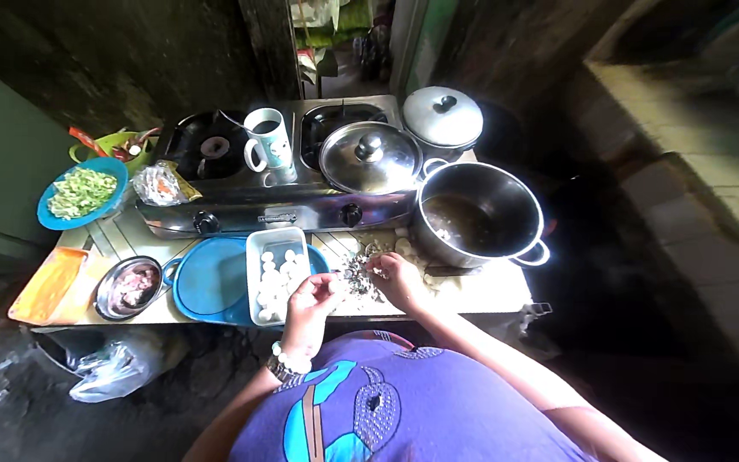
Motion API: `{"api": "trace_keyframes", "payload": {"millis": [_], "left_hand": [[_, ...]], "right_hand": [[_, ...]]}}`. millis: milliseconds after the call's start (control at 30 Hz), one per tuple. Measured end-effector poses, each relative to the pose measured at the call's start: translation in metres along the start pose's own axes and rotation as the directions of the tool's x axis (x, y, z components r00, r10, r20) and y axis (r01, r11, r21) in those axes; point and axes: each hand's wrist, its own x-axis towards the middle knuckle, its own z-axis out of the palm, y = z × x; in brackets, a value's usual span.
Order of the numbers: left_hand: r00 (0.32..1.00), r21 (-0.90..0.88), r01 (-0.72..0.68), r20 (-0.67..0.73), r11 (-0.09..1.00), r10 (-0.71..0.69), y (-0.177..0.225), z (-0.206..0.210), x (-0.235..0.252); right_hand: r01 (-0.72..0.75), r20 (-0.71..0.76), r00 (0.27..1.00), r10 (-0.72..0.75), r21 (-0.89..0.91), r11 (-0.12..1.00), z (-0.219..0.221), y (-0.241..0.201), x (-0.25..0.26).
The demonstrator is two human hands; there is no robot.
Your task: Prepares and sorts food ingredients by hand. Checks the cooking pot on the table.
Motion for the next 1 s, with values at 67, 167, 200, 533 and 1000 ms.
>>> {"api": "trace_keyframes", "payload": {"millis": [67,167,200,533,1000], "left_hand": [[0.999,0.020,-0.029,0.015,0.999,0.029,-0.002,0.000,0.001],[0.998,0.053,-0.054,0.014,0.997,0.054,-0.002,0.002,-0.001],[0.998,0.062,-0.066,0.015,0.996,0.065,-0.002,0.003,-0.002],[0.992,0.147,-0.124,0.017,0.981,0.123,-0.002,0.003,-0.007],[0.998,-0.011,0.015,0.068,1.000,-0.014,0.004,-0.003,-0.009]], "right_hand": [[0.141,-0.043,0.989,-0.140,0.039,0.989,0.002,0.000,-0.004],[0.405,-0.146,0.911,-0.386,0.138,0.904,0.013,-0.006,-0.012],[0.448,-0.168,0.889,-0.425,0.127,0.885,0.015,-0.009,-0.014],[0.481,-0.175,0.860,-0.480,-0.038,0.876,0.026,-0.017,-0.019],[0.140,0.073,0.983,-0.170,0.309,0.941,0.017,-0.021,-0.014]]}}
